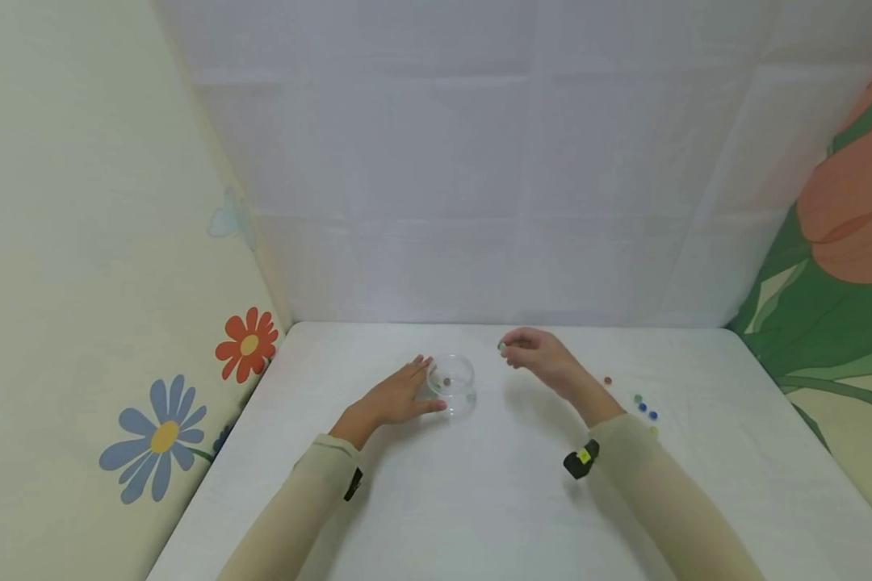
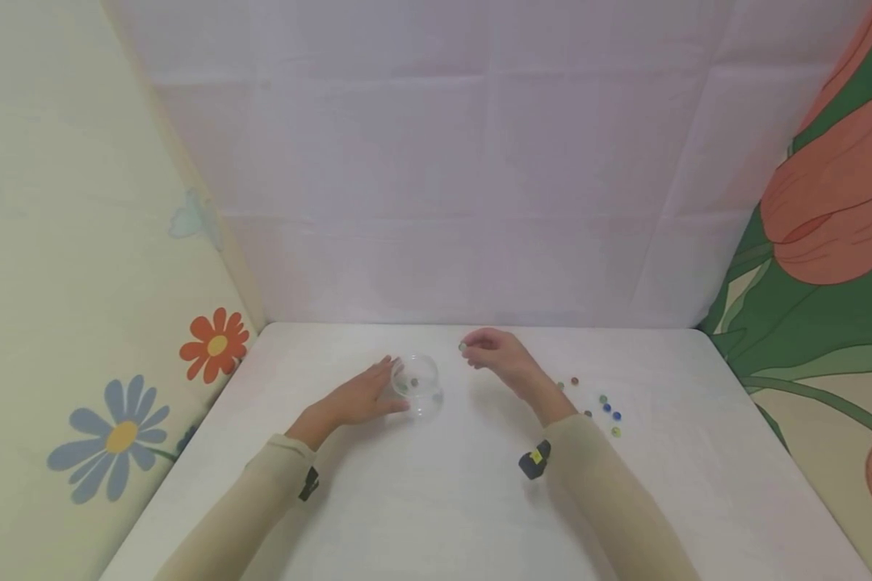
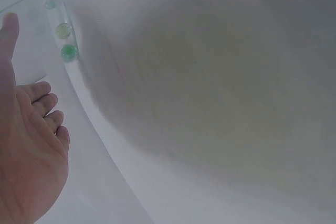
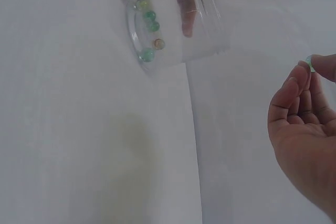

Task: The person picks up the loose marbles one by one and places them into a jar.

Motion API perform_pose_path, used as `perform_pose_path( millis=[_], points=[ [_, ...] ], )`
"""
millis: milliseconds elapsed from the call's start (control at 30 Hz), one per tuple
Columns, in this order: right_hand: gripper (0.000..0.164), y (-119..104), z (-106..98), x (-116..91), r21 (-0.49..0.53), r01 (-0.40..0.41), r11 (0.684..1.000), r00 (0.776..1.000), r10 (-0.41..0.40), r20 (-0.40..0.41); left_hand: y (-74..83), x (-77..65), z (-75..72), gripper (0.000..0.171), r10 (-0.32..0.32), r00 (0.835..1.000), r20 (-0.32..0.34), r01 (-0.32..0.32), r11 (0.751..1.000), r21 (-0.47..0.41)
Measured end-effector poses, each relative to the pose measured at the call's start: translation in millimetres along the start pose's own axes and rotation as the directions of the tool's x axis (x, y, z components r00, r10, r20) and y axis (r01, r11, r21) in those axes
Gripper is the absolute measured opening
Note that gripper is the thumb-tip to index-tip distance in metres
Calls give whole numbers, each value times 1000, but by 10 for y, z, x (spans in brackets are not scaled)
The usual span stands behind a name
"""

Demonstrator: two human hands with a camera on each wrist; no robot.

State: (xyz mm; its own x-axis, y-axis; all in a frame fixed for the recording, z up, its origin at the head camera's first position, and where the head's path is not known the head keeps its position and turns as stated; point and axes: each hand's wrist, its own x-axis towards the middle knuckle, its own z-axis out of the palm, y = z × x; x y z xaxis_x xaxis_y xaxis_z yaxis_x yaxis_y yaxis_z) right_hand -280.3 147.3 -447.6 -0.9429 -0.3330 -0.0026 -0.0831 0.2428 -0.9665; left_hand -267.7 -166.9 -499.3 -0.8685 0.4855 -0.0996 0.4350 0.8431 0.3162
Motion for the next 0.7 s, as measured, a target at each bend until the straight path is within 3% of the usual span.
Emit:
perform_pose_path(
  millis=[700],
  points=[
    [26,-19,257,137,-35,-42,999,998,44,50,-8,10,4,101,4,1000,-6,-4,1000,22]
  ],
)
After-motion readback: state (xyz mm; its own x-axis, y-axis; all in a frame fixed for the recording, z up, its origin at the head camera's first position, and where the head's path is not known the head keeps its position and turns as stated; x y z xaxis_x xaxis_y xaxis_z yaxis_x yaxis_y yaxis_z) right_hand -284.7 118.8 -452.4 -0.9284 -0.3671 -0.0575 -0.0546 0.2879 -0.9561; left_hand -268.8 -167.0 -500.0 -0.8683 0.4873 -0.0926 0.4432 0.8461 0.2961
